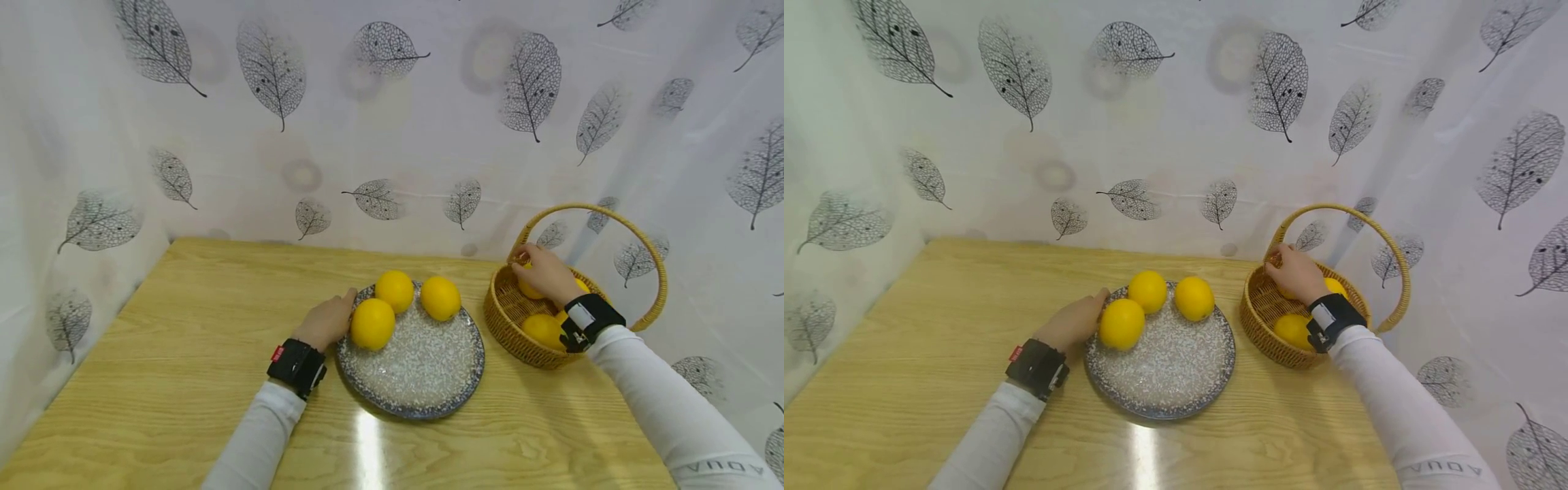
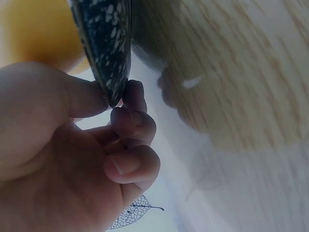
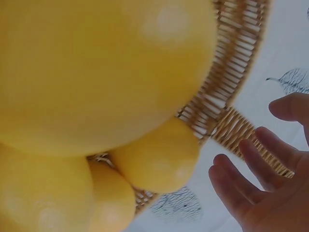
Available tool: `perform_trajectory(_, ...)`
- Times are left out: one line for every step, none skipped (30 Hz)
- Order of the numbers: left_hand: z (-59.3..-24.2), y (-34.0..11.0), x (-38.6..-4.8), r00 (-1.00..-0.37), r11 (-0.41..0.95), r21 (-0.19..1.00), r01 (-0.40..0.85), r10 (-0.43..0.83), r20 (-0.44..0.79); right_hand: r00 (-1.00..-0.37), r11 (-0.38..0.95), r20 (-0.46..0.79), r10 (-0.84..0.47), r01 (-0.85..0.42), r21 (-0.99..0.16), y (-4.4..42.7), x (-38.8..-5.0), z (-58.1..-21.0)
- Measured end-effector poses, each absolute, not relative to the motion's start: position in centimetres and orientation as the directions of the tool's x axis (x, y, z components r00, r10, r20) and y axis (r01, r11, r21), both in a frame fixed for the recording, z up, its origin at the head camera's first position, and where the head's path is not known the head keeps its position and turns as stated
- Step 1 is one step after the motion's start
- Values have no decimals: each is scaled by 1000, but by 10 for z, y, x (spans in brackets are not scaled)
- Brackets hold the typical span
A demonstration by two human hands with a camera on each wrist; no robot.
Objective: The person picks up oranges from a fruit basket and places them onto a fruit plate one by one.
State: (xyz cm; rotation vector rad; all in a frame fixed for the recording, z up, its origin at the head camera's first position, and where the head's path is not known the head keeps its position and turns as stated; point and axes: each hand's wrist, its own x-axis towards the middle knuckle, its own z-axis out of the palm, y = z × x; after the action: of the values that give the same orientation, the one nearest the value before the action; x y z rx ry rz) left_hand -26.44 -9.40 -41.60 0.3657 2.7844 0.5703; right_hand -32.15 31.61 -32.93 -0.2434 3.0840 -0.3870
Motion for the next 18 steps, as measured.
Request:
perform_trajectory(-416,-94,-264,-930,891,413,189,298,-216,-988,958,-13,-152,-144,-246,320,-323,-329)
perform_trajectory(-415,-94,-264,-929,891,413,189,298,-217,-989,961,-23,-145,-136,-243,324,-325,-329)
perform_trajectory(-415,-94,-264,-930,890,413,190,299,-215,-990,962,-33,-137,-125,-241,327,-327,-329)
perform_trajectory(-415,-94,-265,-930,891,412,192,299,-213,-990,964,-42,-133,-119,-237,330,-329,-328)
perform_trajectory(-415,-95,-265,-931,891,411,193,299,-211,-990,966,-47,-131,-117,-231,333,-331,-328)
perform_trajectory(-415,-95,-265,-931,891,410,194,299,-209,-991,967,-53,-127,-111,-227,335,-333,-328)
perform_trajectory(-415,-95,-265,-931,891,409,196,300,-207,-991,969,-59,-124,-108,-221,338,-334,-328)
perform_trajectory(-415,-96,-265,-932,891,410,198,301,-204,-991,971,-63,-117,-101,-216,340,-336,-328)
perform_trajectory(-415,-96,-265,-932,890,410,199,302,-202,-991,974,-72,-109,-92,-208,342,-337,-329)
perform_trajectory(-415,-96,-265,-931,890,409,201,303,-202,-991,976,-82,-104,-86,-201,344,-338,-329)
perform_trajectory(-416,-96,-266,-931,889,411,202,305,-201,-991,977,-94,-97,-78,-196,346,-339,-330)
perform_trajectory(-416,-96,-266,-931,889,411,203,306,-200,-990,979,-106,-90,-69,-191,348,-339,-331)
perform_trajectory(-417,-96,-266,-931,888,412,204,307,-199,-989,981,-120,-83,-60,-185,350,-340,-332)
perform_trajectory(-417,-96,-266,-930,887,413,205,308,-200,-988,982,-133,-75,-50,-183,351,-341,-334)
perform_trajectory(-418,-96,-266,-930,887,414,205,308,-199,-987,983,-144,-71,-44,-179,353,-342,-335)
perform_trajectory(-418,-96,-266,-930,887,415,204,308,-201,-986,983,-151,-66,-39,-177,354,-342,-337)
perform_trajectory(-418,-96,-266,-930,886,417,202,307,-202,-986,984,-153,-61,-34,-174,355,-343,-338)
perform_trajectory(-418,-96,-266,-930,886,418,199,305,-204,-986,985,-154,-58,-32,-168,356,-344,-339)
